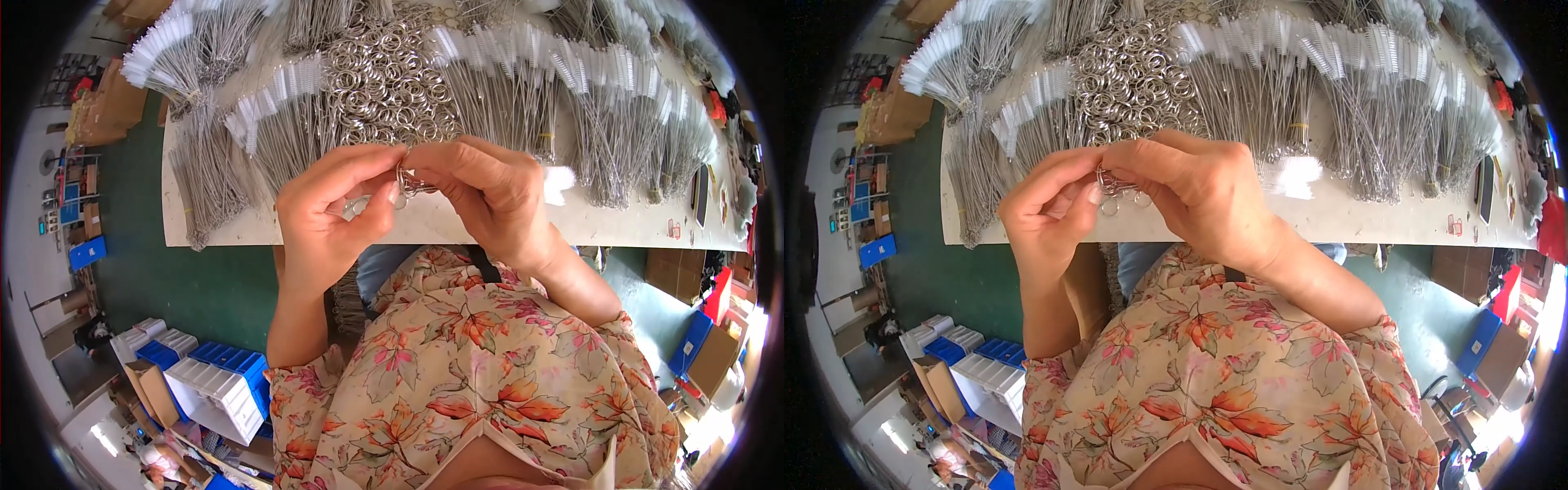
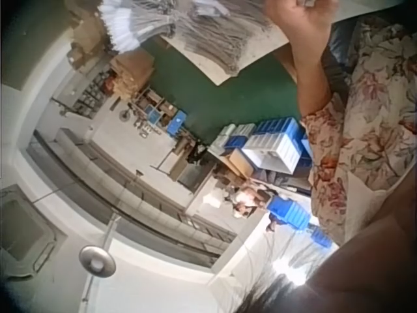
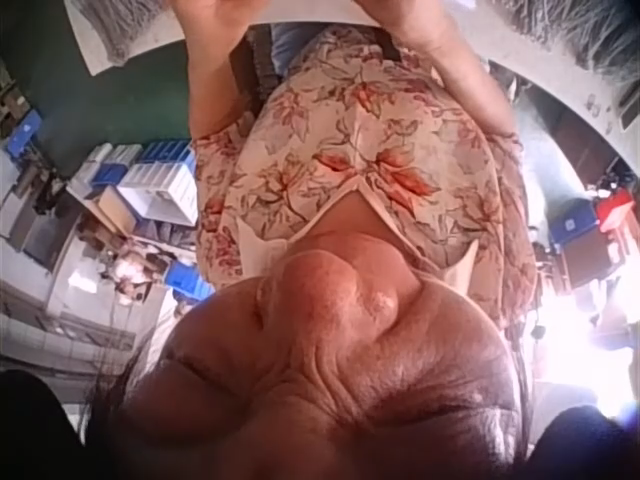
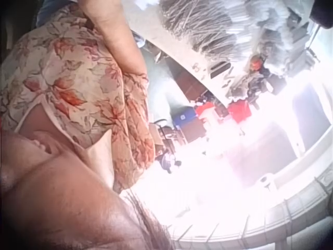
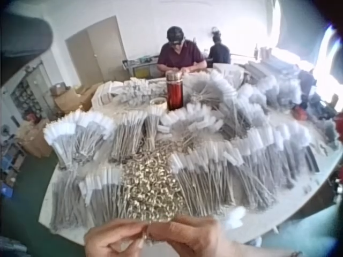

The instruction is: Assembling small white brushes by attaching metal rings to them and organizing them in a box.

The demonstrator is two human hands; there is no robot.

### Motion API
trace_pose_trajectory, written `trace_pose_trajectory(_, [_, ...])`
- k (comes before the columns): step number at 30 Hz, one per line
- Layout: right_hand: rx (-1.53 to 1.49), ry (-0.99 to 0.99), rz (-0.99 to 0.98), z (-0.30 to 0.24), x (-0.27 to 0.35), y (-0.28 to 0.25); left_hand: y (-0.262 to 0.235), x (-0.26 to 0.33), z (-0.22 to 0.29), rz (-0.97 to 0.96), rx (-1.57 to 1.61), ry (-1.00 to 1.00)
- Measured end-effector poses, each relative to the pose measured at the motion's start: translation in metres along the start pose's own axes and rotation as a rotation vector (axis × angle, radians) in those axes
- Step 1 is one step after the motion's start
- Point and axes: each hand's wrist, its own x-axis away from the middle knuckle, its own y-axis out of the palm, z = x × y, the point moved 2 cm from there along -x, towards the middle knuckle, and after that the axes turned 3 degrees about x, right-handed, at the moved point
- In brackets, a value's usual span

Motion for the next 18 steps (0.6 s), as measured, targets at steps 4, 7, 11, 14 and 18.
trace_pose_trajectory(4, [0.02, -0.049, -0.065, 0.004, 0.0, 0.001, -0.006, -0.001, -0.001, 0.017, 0.0, -0.067])
trace_pose_trajectory(7, [0.023, -0.046, -0.18, 0.001, 0.004, 0.004, -0.013, 0.008, -0.011, 0.041, 0.064, -0.206])
trace_pose_trajectory(11, [0.184, -0.023, -0.169, 0.027, 0.035, 0.013, -0.021, 0.021, -0.024, -0.033, 0.076, -0.555])
trace_pose_trajectory(14, [0.37, -0.089, -0.181, 0.061, 0.069, 0.011, -0.103, 0.015, -0.031, 0.204, -0.411, -0.421])
trace_pose_trajectory(18, [0.603, -0.216, -0.169, 0.065, 0.082, 0.014, -0.239, 0.025, -0.028, 0.529, -1.229, -0.424])
